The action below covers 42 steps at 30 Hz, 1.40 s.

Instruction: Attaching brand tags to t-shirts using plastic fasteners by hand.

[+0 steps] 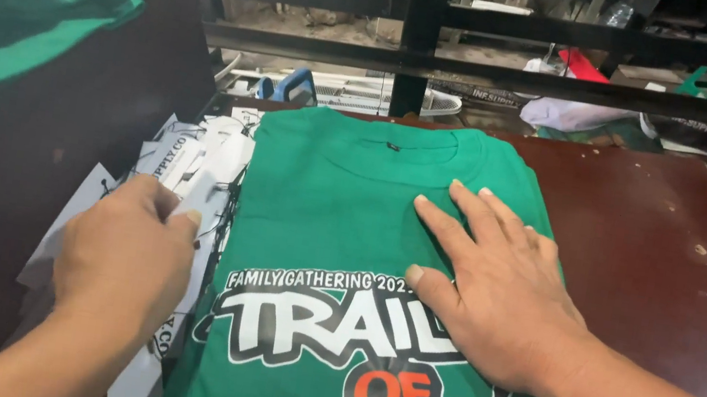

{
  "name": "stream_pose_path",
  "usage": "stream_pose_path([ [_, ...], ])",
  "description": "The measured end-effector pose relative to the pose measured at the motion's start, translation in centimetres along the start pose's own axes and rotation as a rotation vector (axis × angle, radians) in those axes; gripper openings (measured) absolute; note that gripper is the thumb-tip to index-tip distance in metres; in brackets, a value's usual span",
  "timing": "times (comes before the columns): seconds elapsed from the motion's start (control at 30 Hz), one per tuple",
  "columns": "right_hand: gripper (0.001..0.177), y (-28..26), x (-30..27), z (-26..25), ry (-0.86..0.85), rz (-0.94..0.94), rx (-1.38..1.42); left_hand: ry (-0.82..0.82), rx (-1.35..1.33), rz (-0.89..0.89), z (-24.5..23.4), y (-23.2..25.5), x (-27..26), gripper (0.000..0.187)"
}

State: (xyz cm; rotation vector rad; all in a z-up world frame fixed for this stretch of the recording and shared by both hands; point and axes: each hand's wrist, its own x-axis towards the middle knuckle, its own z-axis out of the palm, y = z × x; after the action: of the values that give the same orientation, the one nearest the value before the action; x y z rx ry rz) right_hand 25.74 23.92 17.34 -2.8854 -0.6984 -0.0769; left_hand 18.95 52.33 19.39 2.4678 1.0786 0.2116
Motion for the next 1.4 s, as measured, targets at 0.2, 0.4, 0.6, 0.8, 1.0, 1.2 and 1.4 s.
stream_pose_path([
  [0.2, 0.073, -0.2, -0.1, -0.2, -0.020, 0.014, 0.004, 0.062, 0.076, 0.075, -0.6, -0.1, 0.6, 0.044],
  [0.4, 0.073, -0.3, -0.1, -0.3, -0.029, 0.030, 0.006, 0.173, 0.277, 0.321, 1.4, -0.2, 1.9, 0.051],
  [0.6, 0.072, -0.2, -0.1, -0.3, -0.011, 0.011, -0.003, 0.011, 0.282, 0.206, 0.2, 1.7, 1.6, 0.042],
  [0.8, 0.072, -0.4, -0.2, -0.5, -0.028, 0.033, 0.011, -0.002, 0.057, 0.080, -0.1, 1.0, 3.2, 0.027],
  [1.0, 0.073, -0.5, -0.2, -0.6, -0.039, 0.042, 0.003, 0.059, -0.001, 0.126, 0.1, 0.6, 3.4, 0.042],
  [1.2, 0.074, -0.8, -0.4, -1.1, -0.054, 0.076, 0.019, 0.497, 0.060, 0.647, 3.1, 0.4, 1.3, 0.038],
  [1.4, 0.074, -1.1, -0.4, -1.2, -0.085, 0.112, 0.020, 0.462, -0.011, 0.925, 7.6, -0.2, -4.7, 0.012],
])
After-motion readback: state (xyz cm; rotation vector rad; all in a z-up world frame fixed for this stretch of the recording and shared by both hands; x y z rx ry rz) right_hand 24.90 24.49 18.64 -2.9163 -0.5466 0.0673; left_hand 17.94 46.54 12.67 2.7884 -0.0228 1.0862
